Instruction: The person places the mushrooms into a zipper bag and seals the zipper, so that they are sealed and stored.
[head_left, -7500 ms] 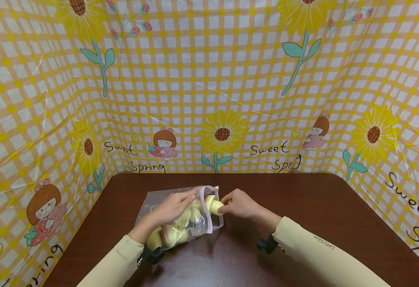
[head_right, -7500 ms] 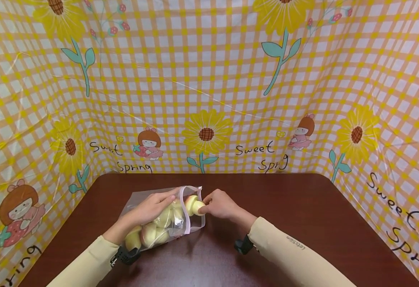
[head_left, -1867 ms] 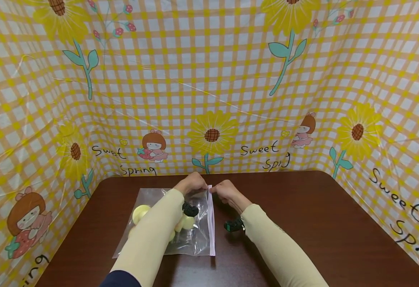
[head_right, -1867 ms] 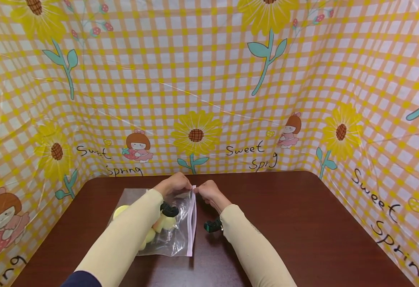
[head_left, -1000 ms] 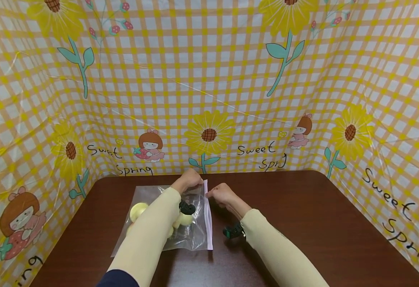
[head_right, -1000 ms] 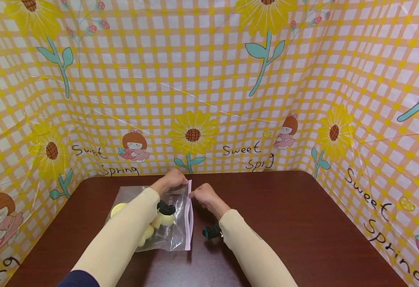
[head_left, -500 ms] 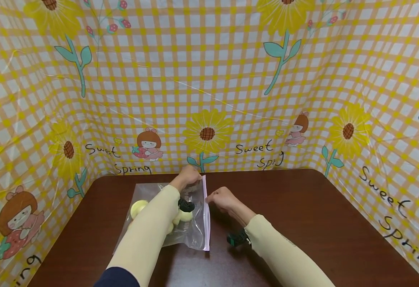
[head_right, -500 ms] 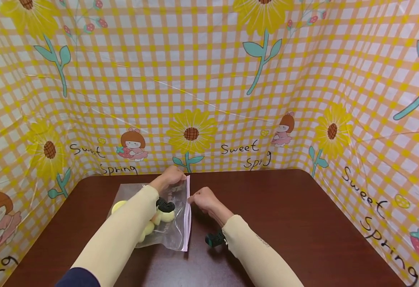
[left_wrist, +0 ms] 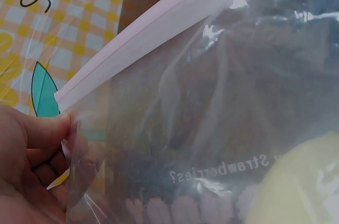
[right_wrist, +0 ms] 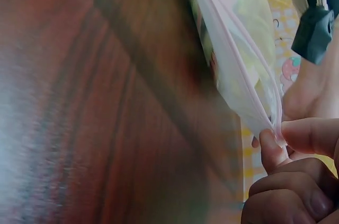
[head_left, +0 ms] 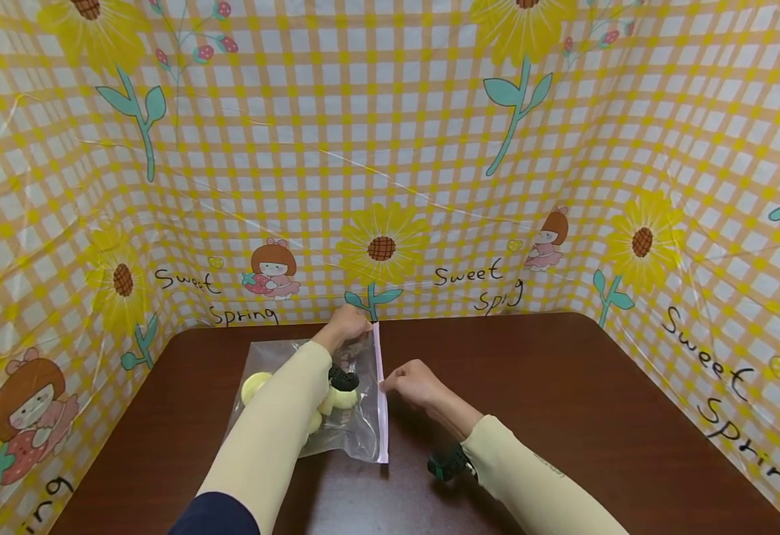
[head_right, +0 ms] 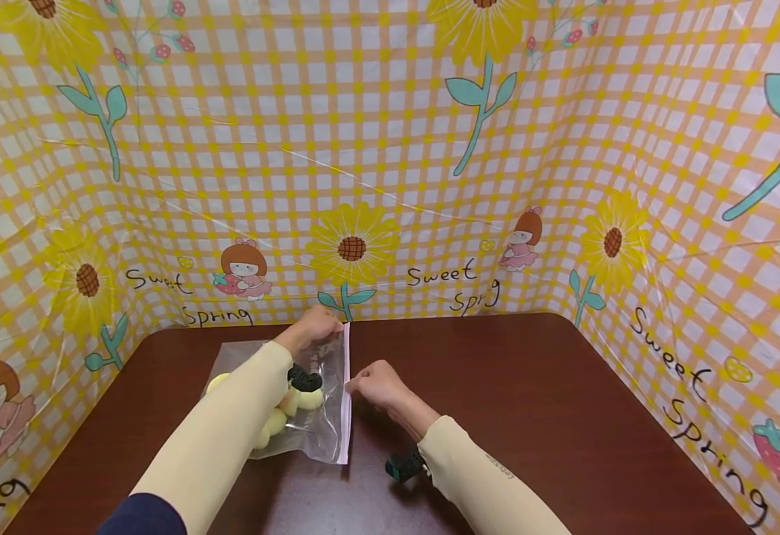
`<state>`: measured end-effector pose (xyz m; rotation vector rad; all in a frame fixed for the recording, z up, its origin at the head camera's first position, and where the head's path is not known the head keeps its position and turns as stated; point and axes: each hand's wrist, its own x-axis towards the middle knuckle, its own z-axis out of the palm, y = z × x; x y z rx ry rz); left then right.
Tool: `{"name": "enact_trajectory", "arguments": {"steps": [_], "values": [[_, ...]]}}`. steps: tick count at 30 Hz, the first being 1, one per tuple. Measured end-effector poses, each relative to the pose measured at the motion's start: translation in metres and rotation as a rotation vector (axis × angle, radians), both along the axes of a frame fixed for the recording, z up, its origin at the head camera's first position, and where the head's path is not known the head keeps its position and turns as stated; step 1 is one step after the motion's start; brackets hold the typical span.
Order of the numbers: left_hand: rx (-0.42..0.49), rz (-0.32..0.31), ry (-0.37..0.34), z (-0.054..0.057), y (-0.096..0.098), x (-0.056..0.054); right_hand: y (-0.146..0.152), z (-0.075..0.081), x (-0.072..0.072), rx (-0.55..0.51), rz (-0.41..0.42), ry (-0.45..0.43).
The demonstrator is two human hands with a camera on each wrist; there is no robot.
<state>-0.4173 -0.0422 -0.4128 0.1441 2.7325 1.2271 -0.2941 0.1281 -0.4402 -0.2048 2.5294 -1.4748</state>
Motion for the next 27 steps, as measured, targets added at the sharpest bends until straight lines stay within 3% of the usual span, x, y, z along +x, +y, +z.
{"name": "enact_trajectory", "arguments": {"steps": [11, 21, 27], "values": [[-0.008, 0.012, 0.008, -0.002, 0.003, -0.007, 0.006, -0.002, 0.026, -0.017, 0.04, 0.001], [0.005, 0.003, 0.026, 0.002, 0.003, -0.006, 0.009, -0.006, 0.042, 0.007, 0.064, 0.042], [0.019, 0.026, -0.012, 0.001, 0.003, -0.009, 0.008, -0.007, 0.055, 0.0, 0.097, 0.054]]}}
